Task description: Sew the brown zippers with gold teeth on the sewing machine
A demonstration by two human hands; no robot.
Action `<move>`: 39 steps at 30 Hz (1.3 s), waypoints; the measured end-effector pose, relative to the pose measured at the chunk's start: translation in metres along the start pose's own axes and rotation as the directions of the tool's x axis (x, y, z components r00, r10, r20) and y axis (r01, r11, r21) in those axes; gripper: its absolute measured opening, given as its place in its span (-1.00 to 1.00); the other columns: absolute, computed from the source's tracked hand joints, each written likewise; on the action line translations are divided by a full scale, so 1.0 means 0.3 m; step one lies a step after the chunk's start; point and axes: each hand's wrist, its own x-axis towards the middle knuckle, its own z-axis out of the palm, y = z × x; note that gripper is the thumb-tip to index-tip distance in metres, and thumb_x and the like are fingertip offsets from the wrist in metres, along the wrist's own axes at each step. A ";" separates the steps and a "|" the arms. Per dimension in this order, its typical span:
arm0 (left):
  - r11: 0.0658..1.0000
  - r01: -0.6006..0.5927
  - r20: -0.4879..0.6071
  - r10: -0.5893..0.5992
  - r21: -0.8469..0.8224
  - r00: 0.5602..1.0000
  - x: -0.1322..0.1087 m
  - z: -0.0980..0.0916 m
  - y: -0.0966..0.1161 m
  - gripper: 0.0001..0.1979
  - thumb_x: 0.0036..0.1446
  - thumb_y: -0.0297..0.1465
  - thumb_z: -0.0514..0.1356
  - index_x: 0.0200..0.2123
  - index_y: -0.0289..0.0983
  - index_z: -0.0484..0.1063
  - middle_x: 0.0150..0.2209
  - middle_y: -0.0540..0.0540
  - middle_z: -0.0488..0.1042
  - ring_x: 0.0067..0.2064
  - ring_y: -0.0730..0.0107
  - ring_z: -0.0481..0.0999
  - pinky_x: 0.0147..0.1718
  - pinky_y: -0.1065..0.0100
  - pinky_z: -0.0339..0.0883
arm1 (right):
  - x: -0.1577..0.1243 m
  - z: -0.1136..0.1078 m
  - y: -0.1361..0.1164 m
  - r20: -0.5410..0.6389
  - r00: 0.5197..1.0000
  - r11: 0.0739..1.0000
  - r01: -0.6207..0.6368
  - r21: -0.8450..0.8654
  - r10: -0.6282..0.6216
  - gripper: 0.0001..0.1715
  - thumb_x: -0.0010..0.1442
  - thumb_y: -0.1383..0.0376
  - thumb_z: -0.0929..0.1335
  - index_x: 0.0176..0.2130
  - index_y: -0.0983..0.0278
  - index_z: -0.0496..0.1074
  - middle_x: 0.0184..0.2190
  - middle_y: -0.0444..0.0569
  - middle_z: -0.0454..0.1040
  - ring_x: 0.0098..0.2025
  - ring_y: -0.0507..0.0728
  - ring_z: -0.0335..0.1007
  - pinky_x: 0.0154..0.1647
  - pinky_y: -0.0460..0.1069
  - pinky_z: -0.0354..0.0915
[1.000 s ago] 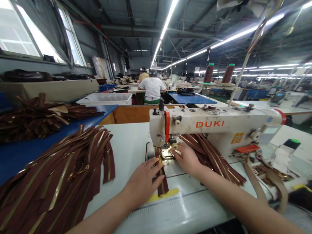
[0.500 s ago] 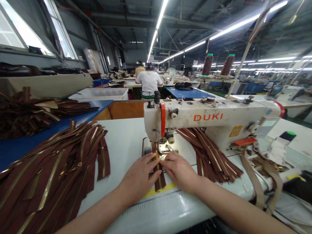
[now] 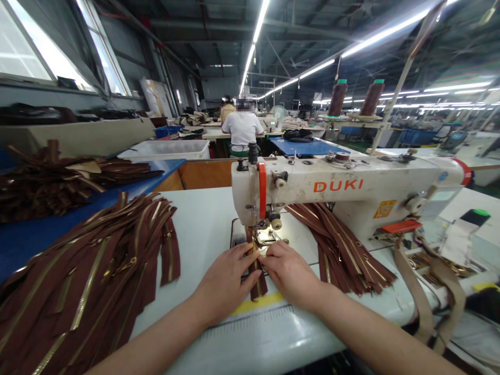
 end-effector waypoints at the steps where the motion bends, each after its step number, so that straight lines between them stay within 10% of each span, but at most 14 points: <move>1: 1.000 0.005 0.006 -0.005 0.000 1.000 0.001 0.000 -0.001 -0.64 0.20 -0.29 0.08 0.03 -0.28 0.38 0.07 -0.24 0.38 0.08 0.10 0.37 0.06 0.04 0.28 | 0.001 0.000 0.000 -0.002 1.000 1.000 0.001 0.005 -0.001 -0.79 0.27 0.38 0.23 -0.28 0.32 0.45 -0.34 0.01 0.41 -0.22 0.14 0.24 -0.17 0.00 0.23; 17: 0.967 -0.208 -0.093 0.223 0.149 0.970 -0.135 -0.055 0.151 -0.69 0.22 -0.53 -0.05 -0.09 -0.36 0.44 -0.09 -0.24 0.49 -0.05 0.15 0.47 -0.07 0.11 0.39 | -0.139 -0.040 -0.105 -0.004 0.993 0.983 -0.119 0.140 0.121 -0.80 0.25 0.44 0.24 -0.26 0.27 0.44 -0.32 -0.02 0.37 -0.21 0.13 0.23 -0.14 0.02 0.29; 39: 0.946 -0.324 -0.046 0.325 0.032 0.945 -0.140 -0.089 0.095 -0.70 0.25 -0.47 -0.02 -0.05 -0.24 0.43 0.00 -0.19 0.45 0.04 0.22 0.43 0.00 0.16 0.37 | -0.146 -0.050 -0.106 0.021 0.999 0.998 -0.034 0.059 0.032 -0.79 0.28 0.38 0.23 -0.25 0.26 0.46 -0.33 -0.01 0.38 -0.23 0.12 0.20 -0.20 -0.01 0.23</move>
